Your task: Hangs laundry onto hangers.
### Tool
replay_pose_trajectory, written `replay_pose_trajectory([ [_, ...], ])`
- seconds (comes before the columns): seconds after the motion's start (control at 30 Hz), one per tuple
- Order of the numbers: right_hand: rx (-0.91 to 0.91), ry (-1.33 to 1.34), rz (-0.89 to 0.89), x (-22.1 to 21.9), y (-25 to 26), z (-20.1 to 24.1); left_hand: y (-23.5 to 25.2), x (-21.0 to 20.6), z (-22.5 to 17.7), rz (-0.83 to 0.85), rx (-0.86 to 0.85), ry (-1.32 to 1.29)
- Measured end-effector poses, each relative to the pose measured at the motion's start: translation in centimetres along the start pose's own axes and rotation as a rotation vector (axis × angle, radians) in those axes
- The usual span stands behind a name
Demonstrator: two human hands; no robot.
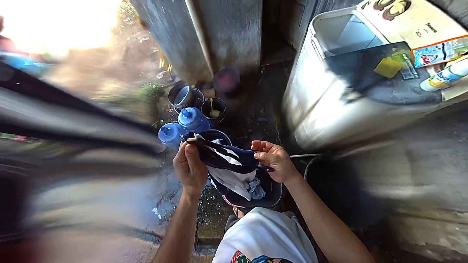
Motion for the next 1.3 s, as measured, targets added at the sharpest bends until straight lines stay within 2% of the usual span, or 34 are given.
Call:
replay_pose_trajectory([
  [0.1,0.135,0.046,0.23,-0.9,-0.9,-0.6,0.5,-0.1,0.1,-0.156,0.109,-0.06],
  [0.2,0.54,-0.37,0.346,-0.9,-1.5,-1.8,1.4,-0.1,0.0,-0.227,0.232,-0.188],
  [0.23,0.605,-0.445,0.379,-1.1,-1.8,-2.2,1.6,-0.1,-0.1,-0.228,0.243,-0.207],
  [0.33,0.546,-0.285,0.377,-2.2,-2.8,-3.8,2.1,-0.5,-0.3,-0.18,0.256,-0.232],
  [0.4,0.608,-0.306,0.182,-2.6,-3.0,-3.9,2.3,-0.4,0.0,-0.032,0.333,-0.226],
  [0.47,0.673,-0.334,0.026,-1.3,-2.6,-3.6,3.0,0.8,0.8,0.293,0.491,-0.191],
  [0.53,0.707,-0.325,0.009,1.2,-2.4,-2.7,3.9,2.5,2.0,0.585,0.657,-0.133],
  [0.6,0.708,-0.407,0.062,2.3,-3.0,-0.8,4.8,3.7,3.0,0.706,0.706,0.002],
  [0.77,0.719,-1.001,0.161,0.9,-4.3,1.8,7.6,4.5,2.2,0.797,0.609,0.654],
  [0.83,0.706,-1.236,0.171,0.6,-4.3,2.4,8.5,4.6,1.8,0.824,0.623,0.784],
  [0.9,0.632,-1.345,0.214,0.2,-4.1,2.8,8.8,4.1,1.2,0.829,0.606,0.732],
  [0.93,0.612,-1.356,0.238,0.0,-4.0,3.0,8.7,3.7,0.9,0.831,0.574,0.594],
  [1.0,0.689,-1.268,0.218,-0.1,-3.9,4.1,8.2,3.0,0.5,0.849,0.491,0.177],
  [1.03,0.754,-1.224,0.185,0.0,-3.7,4.9,8.2,2.8,0.1,0.846,0.425,0.112],
  [1.1,0.841,-1.194,0.143,0.6,-3.7,6.5,8.3,2.5,0.1,0.902,0.296,0.341],
  [1.17,0.841,-1.2,0.124,1.1,-4.0,7.8,7.1,1.6,2.1,1.065,0.313,0.466],
  [1.23,0.76,-1.169,0.077,1.3,-4.3,9.0,5.0,0.2,4.3,1.158,0.252,0.36],
  [1.3,0.617,-1.011,-0.007,2.2,-4.3,10.8,3.5,-1.1,5.4,1.113,0.175,0.165],
])
Point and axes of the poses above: each hand's wrist, its own y-axis towards the middle knuckle, its own x-axis out of the back of the hand, z = x × y, the point moved 4 cm from there along y, towards the middle knuckle
